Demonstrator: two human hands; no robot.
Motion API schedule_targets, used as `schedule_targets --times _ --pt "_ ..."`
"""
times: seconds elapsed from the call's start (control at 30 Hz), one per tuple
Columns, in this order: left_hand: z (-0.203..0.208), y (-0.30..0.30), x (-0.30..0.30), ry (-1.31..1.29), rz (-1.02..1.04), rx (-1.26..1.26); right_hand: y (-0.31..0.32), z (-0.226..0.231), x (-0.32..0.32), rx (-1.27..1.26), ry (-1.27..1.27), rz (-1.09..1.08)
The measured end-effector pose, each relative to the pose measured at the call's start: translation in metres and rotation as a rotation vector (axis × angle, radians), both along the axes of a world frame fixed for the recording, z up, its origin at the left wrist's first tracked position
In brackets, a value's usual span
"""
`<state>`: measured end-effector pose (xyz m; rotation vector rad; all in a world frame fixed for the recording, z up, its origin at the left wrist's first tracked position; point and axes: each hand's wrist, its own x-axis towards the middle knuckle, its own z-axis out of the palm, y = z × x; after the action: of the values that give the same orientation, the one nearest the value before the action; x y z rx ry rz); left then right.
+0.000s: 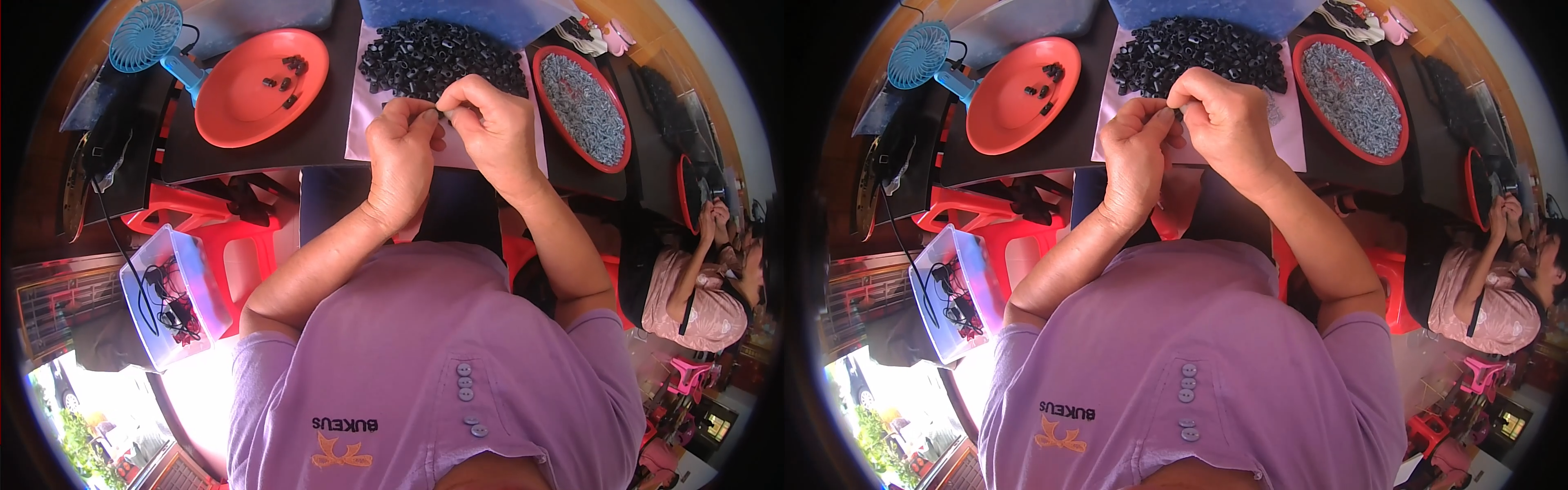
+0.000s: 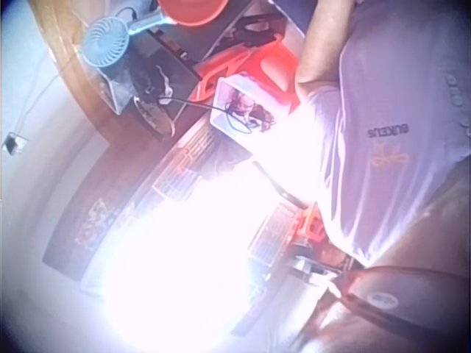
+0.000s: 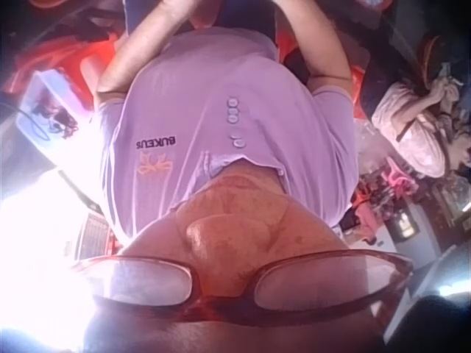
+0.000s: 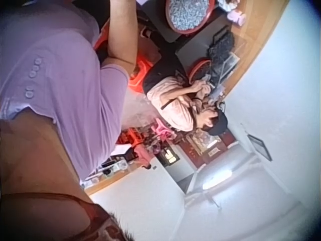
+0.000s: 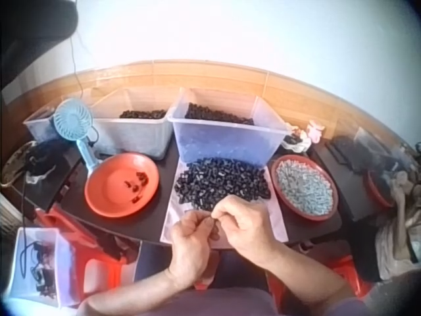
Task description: The person assembles small black plastic components by manually inserting metal rings into them.
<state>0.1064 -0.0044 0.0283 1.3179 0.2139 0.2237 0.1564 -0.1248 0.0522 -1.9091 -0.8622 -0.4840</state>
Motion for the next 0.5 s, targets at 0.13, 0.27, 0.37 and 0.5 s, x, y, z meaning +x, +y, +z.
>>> schedule_targets --times 0.13,0.27,0.37,0.5 --pt "0.000 0.001 0.001 -0.020 -0.037 0.054 -0.003 -0.001 0.006 -0.032 -0.036 0.037" --pt "-0.007 -0.002 0.005 -0.071 -0.005 0.055 -0.001 0.000 0.008 -0.063 0.008 0.059" --pt "-0.012 -0.004 0.004 -0.115 0.066 0.191 0.001 -0.005 0.005 -0.035 -0.035 0.039" --pt "-0.009 -0.003 0.004 -0.110 0.048 0.139 0.005 -0.009 -0.001 -0.060 -0.241 -0.065"
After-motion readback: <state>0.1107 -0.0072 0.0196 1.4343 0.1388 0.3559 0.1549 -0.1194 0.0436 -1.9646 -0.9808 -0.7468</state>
